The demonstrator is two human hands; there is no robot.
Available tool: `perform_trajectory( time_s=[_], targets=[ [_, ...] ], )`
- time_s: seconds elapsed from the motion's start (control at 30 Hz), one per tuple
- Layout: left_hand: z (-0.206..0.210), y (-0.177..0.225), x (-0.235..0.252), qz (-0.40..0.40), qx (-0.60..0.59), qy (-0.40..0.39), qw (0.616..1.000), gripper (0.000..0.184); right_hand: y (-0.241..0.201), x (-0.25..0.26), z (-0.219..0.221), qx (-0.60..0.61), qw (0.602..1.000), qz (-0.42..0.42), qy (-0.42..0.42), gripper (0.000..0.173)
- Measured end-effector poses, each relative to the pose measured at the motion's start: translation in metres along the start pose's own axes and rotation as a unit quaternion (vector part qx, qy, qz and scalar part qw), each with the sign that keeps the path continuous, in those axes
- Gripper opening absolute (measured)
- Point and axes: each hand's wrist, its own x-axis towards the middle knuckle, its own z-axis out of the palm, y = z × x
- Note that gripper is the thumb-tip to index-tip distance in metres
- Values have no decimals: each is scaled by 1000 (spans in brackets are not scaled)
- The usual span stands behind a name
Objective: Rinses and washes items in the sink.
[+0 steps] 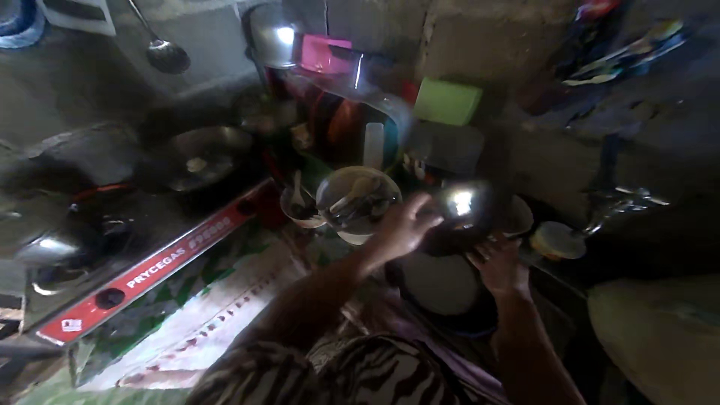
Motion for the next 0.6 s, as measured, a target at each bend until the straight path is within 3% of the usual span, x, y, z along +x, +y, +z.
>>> perform_trajectory(
  time_s=[0.17, 0.3, 0.43, 0.6],
  targets=[
    [-137, -54, 5, 166, -11, 165, 972, 22, 25, 7, 2, -13, 995, 31, 90, 67],
    [-226, -114, 33, 248, 44, 190, 949, 20, 57, -17, -1, 19, 984, 49, 171, 66],
    [-269, -173, 73, 249, 142, 157, 945, 23, 74, -46, 3, 49, 968, 24, 245, 61],
    [-274, -231, 126, 204, 207, 97, 952, 28, 88, -78, 10, 47, 953, 21, 299, 59]
  ],
)
